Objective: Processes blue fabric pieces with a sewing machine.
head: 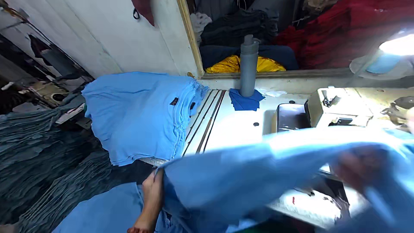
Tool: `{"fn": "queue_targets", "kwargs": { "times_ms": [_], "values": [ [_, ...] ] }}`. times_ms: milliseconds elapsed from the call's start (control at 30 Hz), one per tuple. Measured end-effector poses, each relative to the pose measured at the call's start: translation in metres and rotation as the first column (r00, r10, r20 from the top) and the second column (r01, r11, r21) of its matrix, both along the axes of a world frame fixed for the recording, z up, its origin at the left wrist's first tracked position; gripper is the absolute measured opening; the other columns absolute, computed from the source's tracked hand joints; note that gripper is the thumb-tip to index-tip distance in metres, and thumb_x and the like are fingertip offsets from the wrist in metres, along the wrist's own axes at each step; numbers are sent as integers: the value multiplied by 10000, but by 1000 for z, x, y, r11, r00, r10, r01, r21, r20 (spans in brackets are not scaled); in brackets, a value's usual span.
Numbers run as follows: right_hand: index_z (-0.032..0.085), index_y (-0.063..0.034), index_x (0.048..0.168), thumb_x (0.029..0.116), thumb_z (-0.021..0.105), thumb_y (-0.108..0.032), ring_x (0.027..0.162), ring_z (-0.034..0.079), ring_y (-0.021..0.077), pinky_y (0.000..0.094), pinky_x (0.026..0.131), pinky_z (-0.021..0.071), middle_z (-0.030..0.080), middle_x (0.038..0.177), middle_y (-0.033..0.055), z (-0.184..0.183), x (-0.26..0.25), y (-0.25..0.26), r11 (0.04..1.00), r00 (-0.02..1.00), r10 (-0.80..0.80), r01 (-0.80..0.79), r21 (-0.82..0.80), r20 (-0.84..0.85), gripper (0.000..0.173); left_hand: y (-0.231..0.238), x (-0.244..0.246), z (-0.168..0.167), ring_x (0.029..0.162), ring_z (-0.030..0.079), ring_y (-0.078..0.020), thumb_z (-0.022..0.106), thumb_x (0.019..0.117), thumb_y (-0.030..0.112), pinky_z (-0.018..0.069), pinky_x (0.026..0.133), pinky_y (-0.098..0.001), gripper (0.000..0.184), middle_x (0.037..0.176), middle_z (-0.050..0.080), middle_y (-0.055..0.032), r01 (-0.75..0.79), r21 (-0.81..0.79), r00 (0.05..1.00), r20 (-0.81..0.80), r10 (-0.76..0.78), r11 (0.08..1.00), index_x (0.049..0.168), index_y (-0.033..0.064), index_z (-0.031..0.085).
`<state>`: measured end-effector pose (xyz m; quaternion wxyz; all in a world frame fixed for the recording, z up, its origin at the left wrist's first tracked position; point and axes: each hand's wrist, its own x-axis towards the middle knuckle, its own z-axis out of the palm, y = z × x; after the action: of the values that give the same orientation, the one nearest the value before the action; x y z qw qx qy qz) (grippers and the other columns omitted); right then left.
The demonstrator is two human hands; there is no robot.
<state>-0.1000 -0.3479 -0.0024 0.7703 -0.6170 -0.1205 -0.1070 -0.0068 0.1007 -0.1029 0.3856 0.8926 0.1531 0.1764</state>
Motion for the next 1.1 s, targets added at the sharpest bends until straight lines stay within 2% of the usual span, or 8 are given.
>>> {"fn": "queue_targets", "kwargs": {
  "times_ms": [100,167,267,467,700,867,1000,1100],
  "values": [
    [564,-306,1447,934,681,-471,1267,634,216,399,1018,563,633,1418,-13,-25,18,17,993,997,48,-55,104,64,551,7,10,-13,1049,664,-414,567,1016,122,489,946,-607,303,1102,684,-303,88,85,991,-109,-79,992,1188,-109,660],
    [578,-202,1441,963,666,-329,1221,662,251,442,990,595,630,1416,39,-48,7,27,990,997,74,-72,-122,12,503,1,10,-19,1131,632,-463,650,964,146,482,966,-642,450,1258,639,-314,194,179,981,-61,-186,965,1341,-91,589],
    [690,38,1176,963,620,-33,1017,733,138,326,890,625,742,1151,78,-87,-16,40,956,958,-1,-83,-281,-287,236,-32,14,-15,1090,669,-423,640,939,172,516,938,-625,357,1176,695,-249,327,326,927,73,-368,887,1213,-51,694],
    [707,39,1118,949,638,-58,938,734,100,277,860,617,753,1064,75,-142,-4,72,964,918,-126,24,-264,-376,207,-126,51,-15,847,717,-115,648,933,89,609,773,-298,141,928,744,-50,617,321,720,139,-680,718,935,45,781],
    [606,97,1266,926,692,-155,1054,725,161,289,896,617,702,1210,149,-150,26,104,989,917,-149,133,-69,-370,432,-223,81,-20,883,696,-339,692,973,217,576,753,-531,212,972,686,-172,779,329,615,-235,-753,534,1031,18,735],
    [506,98,1401,866,784,-304,1194,676,184,314,1007,569,671,1321,140,-151,48,106,986,911,10,60,158,-412,724,-254,113,51,686,594,-79,661,973,117,507,648,-243,150,805,661,-60,813,66,538,296,-789,579,911,-12,708],
    [586,20,1321,887,774,-235,1058,710,95,295,939,597,740,1150,21,-139,54,102,952,924,240,-164,259,-298,538,-269,118,100,759,644,-39,602,989,-16,559,712,-204,63,818,666,-10,906,-282,420,519,-744,315,949,-3,650],
    [735,-155,1044,921,743,-209,824,679,-30,185,748,570,742,898,-110,-141,42,84,929,940,308,-262,263,-150,134,-271,116,81,908,695,-69,538,1005,4,582,845,-242,191,952,737,-68,974,-84,226,393,-892,210,1001,-54,720]
  ]
}}
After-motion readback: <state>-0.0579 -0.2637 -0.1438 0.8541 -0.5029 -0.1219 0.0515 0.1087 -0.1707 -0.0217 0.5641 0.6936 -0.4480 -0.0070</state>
